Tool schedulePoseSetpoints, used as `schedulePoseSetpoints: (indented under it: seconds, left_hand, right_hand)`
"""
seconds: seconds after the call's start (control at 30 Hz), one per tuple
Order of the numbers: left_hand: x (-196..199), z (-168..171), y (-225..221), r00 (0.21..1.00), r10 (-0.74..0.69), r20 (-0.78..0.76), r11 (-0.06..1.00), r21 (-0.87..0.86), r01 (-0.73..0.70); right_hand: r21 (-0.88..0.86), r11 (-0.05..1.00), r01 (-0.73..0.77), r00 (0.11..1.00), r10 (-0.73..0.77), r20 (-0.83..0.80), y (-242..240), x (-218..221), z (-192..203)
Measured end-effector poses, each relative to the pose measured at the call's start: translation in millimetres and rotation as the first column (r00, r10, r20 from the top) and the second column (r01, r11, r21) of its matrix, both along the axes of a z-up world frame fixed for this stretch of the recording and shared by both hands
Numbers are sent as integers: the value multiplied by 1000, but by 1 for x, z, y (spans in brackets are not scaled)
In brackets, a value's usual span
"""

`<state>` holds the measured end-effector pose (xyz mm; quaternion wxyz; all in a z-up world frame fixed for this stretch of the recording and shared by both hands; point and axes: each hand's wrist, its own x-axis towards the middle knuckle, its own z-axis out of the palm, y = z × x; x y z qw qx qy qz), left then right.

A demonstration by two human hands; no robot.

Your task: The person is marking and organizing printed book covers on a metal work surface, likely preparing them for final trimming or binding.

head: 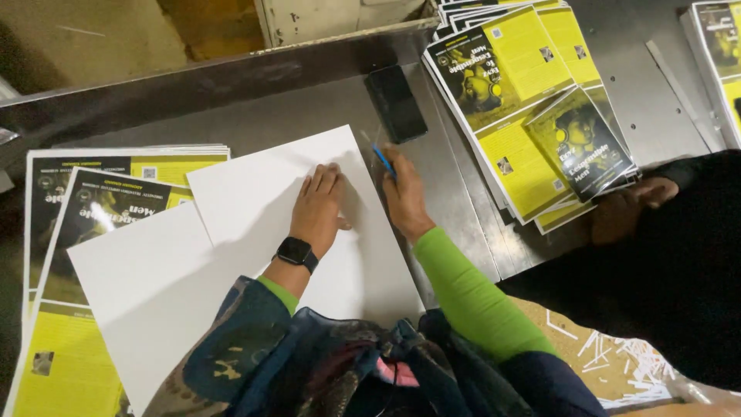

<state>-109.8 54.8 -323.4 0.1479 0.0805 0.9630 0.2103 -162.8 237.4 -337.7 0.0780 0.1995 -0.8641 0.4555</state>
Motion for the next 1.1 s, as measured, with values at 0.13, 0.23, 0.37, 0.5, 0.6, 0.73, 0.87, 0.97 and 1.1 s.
schedulePoseSetpoints:
  seconds: [0.13,0.23,0.37,0.5,0.6,0.73,0.87,0.97,1.1]
  left_hand:
    - [16,-6,-10,1000,25,1,997,67,-25]
    - [15,-24,-14,999,46,-17,993,111,-44]
    - [20,-28,-14,997,56,-47,993,109,-51]
    - [31,-32,-11,987,109,-117,994,27,-106]
    - [47,-54,-7,974,86,-210,993,-63,-101]
    - [87,-32,10,970,4,-242,994,-109,-32]
    - [139,-43,32,961,-192,-199,979,28,201]
    - [184,-43,49,908,-247,-338,968,-50,245]
    - [212,-66,64,738,-232,-634,944,-329,14]
  right_hand:
    - [144,967,-210,977,203,63,5,11,3]
    - [187,943,-276,955,247,164,34,23,8]
    - [297,895,-334,940,292,177,70,50,23]
    - [339,877,-341,930,260,261,100,83,46]
    - [383,871,-308,931,195,307,127,113,47]
    - [400,874,-277,923,127,363,166,155,51]
    - [557,817,-148,901,-120,416,222,201,30]
    - [551,835,21,822,-328,465,255,233,23]
    - [415,830,372,732,-538,418,307,261,-27]
